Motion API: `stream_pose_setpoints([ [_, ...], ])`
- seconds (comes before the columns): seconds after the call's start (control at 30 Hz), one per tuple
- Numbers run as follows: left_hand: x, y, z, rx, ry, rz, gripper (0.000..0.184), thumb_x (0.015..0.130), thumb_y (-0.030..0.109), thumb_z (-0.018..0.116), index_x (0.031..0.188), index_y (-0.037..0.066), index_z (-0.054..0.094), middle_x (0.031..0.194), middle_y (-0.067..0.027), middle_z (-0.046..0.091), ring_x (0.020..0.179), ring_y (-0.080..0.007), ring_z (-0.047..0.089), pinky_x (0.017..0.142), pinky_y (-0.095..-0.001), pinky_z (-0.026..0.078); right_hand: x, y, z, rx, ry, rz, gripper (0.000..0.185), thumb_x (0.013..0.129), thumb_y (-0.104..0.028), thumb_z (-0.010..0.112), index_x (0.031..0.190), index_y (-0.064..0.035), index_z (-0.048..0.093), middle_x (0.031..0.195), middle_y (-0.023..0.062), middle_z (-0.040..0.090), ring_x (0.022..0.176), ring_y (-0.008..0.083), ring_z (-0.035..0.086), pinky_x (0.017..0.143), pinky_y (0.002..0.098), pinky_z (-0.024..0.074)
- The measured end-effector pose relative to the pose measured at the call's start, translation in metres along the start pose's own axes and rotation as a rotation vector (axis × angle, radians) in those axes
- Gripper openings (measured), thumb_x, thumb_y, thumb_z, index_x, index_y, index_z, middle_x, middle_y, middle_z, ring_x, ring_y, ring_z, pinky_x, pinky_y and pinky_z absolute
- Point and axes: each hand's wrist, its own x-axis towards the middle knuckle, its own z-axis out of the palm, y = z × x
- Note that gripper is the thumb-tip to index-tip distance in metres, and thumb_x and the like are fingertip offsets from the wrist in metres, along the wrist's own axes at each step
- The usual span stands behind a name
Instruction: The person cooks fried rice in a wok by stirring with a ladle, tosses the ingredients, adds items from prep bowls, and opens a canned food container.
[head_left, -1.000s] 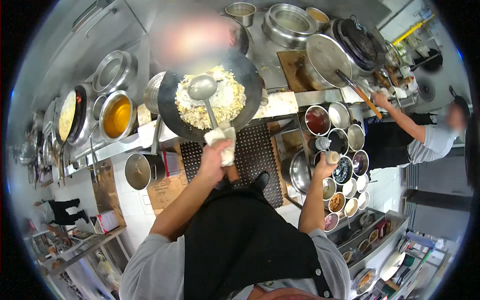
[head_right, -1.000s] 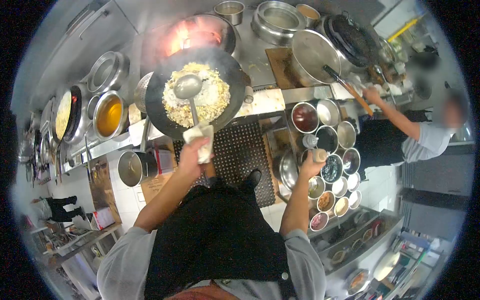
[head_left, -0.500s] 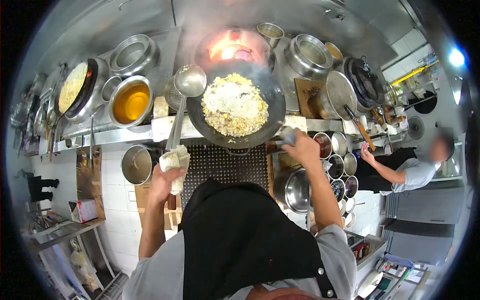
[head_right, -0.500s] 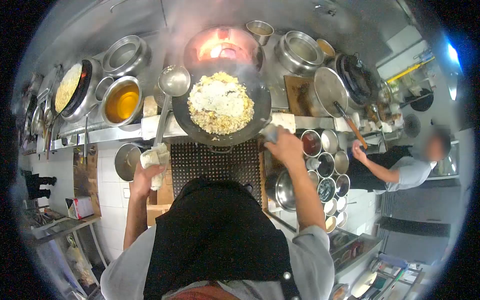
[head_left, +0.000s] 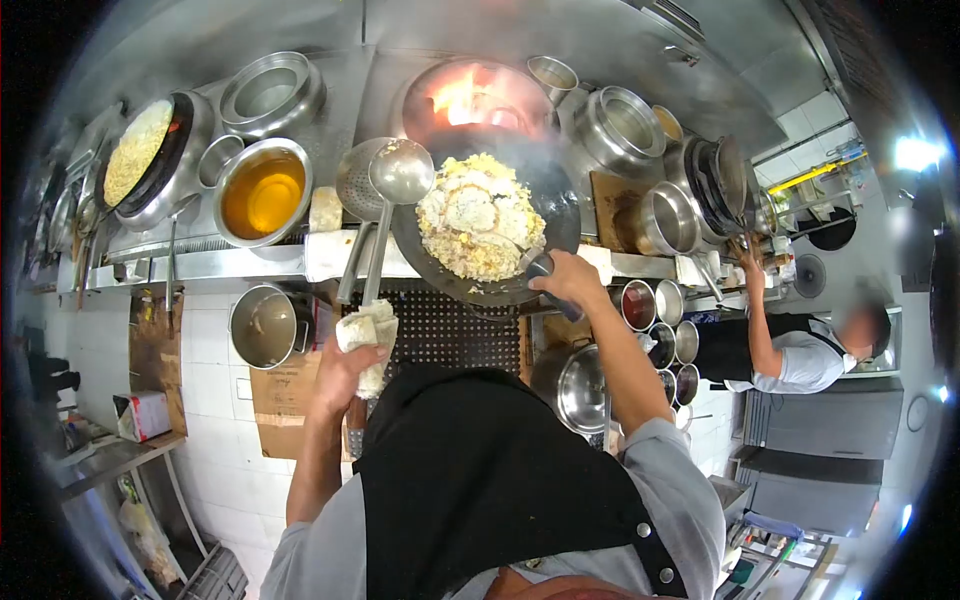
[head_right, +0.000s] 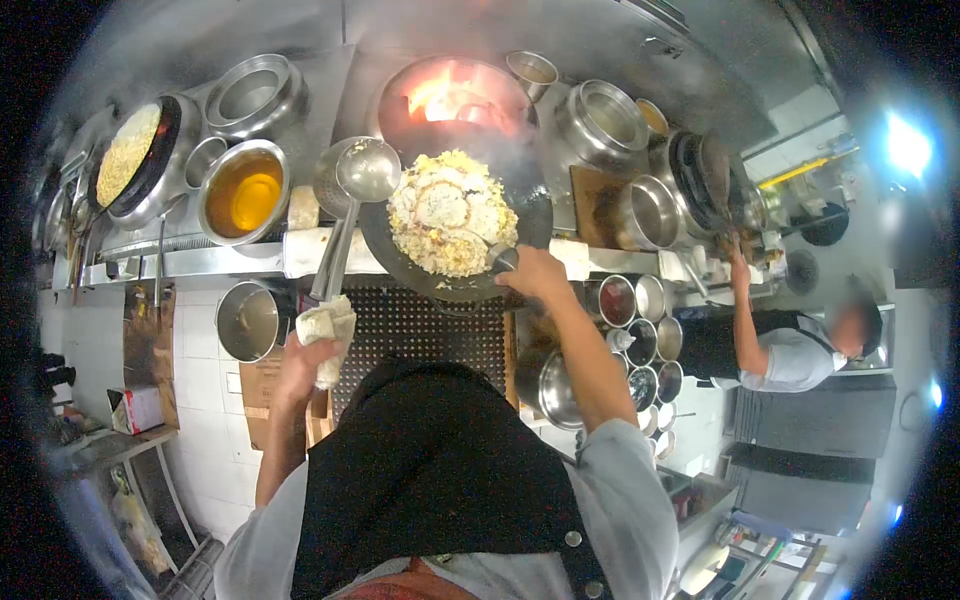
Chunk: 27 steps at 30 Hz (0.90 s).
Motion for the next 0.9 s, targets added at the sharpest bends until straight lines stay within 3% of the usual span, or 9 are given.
stream_pose_setpoints([
  [0.17, 0.031, -0.017, 0.055, -0.073, -0.015, -0.118, 0.022, 0.081, 0.011, 0.073, 0.094, -0.006, 0.071, 0.085, -0.0098, 0.071, 0.07, -0.0179, 0.065, 0.063, -0.0306, 0.049, -0.031, 0.033, 0.042, 0.607, 0.348, 0.014, 0.069, 0.075, -0.043, 0.083, 0.124, 0.0011, 0.061, 0.113, 0.02, 0.071, 0.104, 0.0335, 0.069, 0.093, 0.0409, 0.0517],
  [0.23, 0.047, -0.038, 0.088, -0.159, -0.169, -0.184, 0.027, 0.086, 0.013, 0.07, 0.105, -0.006, 0.068, 0.085, -0.0106, 0.07, 0.074, -0.0199, 0.067, 0.066, -0.0317, 0.052, -0.059, 0.048, 0.055, 0.895, 0.519, 0.007, 0.066, 0.076, -0.03, 0.087, 0.125, 0.0026, 0.057, 0.111, 0.019, 0.071, 0.101, 0.0282, 0.068, 0.094, 0.0377, 0.0509],
  [0.33, 0.062, -0.061, 0.16, -0.239, -0.363, -0.3, 0.032, 0.09, 0.014, 0.066, 0.115, -0.006, 0.063, 0.093, -0.0124, 0.07, 0.082, -0.0225, 0.069, 0.073, -0.035, 0.056, -0.101, 0.086, 0.09, 1.087, 0.676, 0.048, 0.069, 0.077, -0.033, 0.087, 0.127, 0.0017, 0.055, 0.112, 0.0175, 0.07, 0.101, 0.0269, 0.067, 0.093, 0.0388, 0.0515],
  [0.47, 0.073, -0.124, 0.222, -0.287, -0.523, -0.396, 0.032, 0.095, 0.012, 0.062, 0.124, 0.001, 0.06, 0.111, -0.0129, 0.068, 0.094, -0.0251, 0.07, 0.08, -0.0412, 0.059, -0.161, 0.163, 0.148, 1.068, 0.846, 0.409, 0.067, 0.073, -0.036, 0.09, 0.118, -0.0015, 0.055, 0.107, 0.0196, 0.071, 0.1, 0.0305, 0.07, 0.088, 0.0415, 0.0531],
  [0.67, 0.018, -0.151, 0.198, -0.059, -0.182, -0.443, 0.033, 0.095, 0.014, 0.062, 0.125, 0.001, 0.057, 0.105, -0.0146, 0.069, 0.088, -0.0245, 0.069, 0.074, -0.0372, 0.06, -0.184, 0.28, 0.217, 1.047, 1.065, 0.748, 0.067, 0.072, -0.026, 0.09, 0.121, -0.0012, 0.052, 0.111, 0.0177, 0.069, 0.1, 0.0294, 0.067, 0.091, 0.0399, 0.0519],
  [0.77, 0.017, -0.165, 0.16, -0.096, -0.08, -0.435, 0.03, 0.097, 0.018, 0.059, 0.122, 0.002, 0.055, 0.096, -0.0145, 0.069, 0.077, -0.0235, 0.067, 0.067, -0.0352, 0.058, -0.149, 0.324, 0.315, 1.089, 1.046, 0.653, 0.075, 0.072, -0.022, 0.092, 0.129, 0.0023, 0.05, 0.119, 0.0176, 0.062, 0.106, 0.0287, 0.06, 0.099, 0.0389, 0.0475],
  [0.8, 0.024, -0.168, 0.15, -0.14, -0.066, -0.44, 0.028, 0.097, 0.02, 0.057, 0.12, 0.003, 0.055, 0.092, -0.014, 0.068, 0.072, -0.0227, 0.066, 0.063, -0.0342, 0.057, -0.16, 0.303, 0.287, 1.171, 1.141, 0.602, 0.074, 0.075, -0.019, 0.089, 0.131, 0.0038, 0.048, 0.122, 0.0183, 0.06, 0.109, 0.0305, 0.059, 0.101, 0.0415, 0.0466],
  [0.83, 0.029, -0.171, 0.15, -0.166, 0.003, -0.367, 0.034, 0.102, 0.038, 0.055, 0.116, 0.007, 0.056, 0.087, -0.0096, 0.065, 0.068, -0.0213, 0.064, 0.058, -0.0325, 0.054, -0.157, 0.307, 0.311, 1.235, 1.231, 0.598, 0.073, 0.079, -0.015, 0.085, 0.137, 0.0053, 0.046, 0.129, 0.0217, 0.057, 0.116, 0.0339, 0.057, 0.107, 0.045, 0.0422],
  [0.9, 0.03, -0.148, 0.172, -0.222, 0.124, -0.321, 0.041, 0.101, 0.048, 0.052, 0.116, 0.01, 0.057, 0.087, -0.008, 0.065, 0.068, -0.0209, 0.064, 0.057, -0.0328, 0.053, -0.202, 0.261, 0.227, 0.665, 1.189, 0.593, 0.075, 0.083, -0.012, 0.079, 0.145, 0.0066, 0.041, 0.143, 0.0265, 0.049, 0.135, 0.0404, 0.046, 0.116, 0.0471, 0.032],
])
